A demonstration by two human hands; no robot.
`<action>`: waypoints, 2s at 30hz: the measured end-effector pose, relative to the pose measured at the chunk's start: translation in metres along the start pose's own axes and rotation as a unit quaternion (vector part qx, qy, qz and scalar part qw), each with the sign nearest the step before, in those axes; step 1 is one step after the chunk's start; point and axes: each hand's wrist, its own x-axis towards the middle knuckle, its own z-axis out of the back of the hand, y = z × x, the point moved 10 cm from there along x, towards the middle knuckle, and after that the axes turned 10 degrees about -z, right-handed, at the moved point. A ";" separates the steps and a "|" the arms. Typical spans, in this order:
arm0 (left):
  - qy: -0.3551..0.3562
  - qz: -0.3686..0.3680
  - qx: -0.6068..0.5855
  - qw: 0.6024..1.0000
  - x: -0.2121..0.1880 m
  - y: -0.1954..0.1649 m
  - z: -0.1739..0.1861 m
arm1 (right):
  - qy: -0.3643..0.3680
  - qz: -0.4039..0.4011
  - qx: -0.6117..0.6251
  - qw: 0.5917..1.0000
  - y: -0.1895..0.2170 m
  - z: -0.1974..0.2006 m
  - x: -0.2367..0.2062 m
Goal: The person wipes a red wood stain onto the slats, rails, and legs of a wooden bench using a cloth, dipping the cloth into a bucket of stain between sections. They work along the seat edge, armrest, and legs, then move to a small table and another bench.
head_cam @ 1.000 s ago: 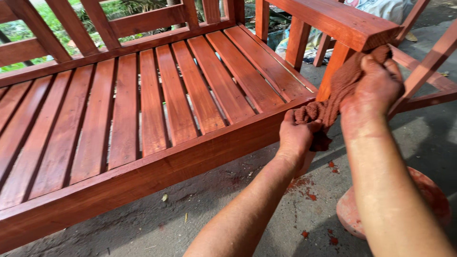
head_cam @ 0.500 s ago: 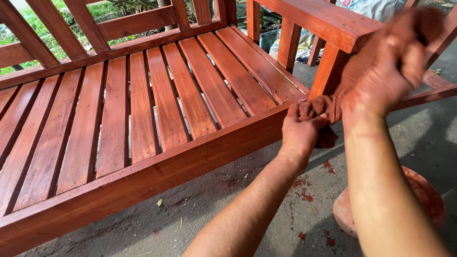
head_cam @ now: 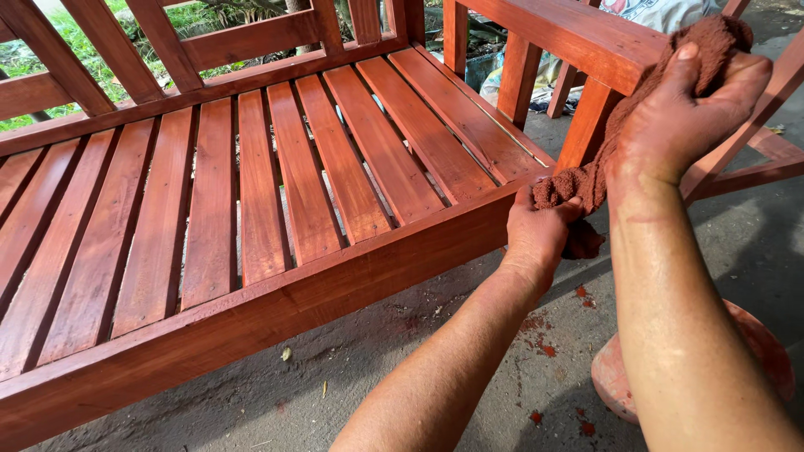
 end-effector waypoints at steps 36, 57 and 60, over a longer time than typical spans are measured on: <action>-0.035 0.077 0.002 0.996 -0.043 0.026 0.077 | 0.010 -0.177 0.105 0.979 -0.006 0.071 -0.124; -0.025 0.079 0.144 0.986 -0.017 0.065 0.070 | 0.146 -0.665 0.274 0.680 -0.140 0.127 -0.299; 0.020 0.066 0.128 0.989 -0.023 0.057 0.060 | 0.149 -0.674 0.213 0.691 -0.187 0.151 -0.327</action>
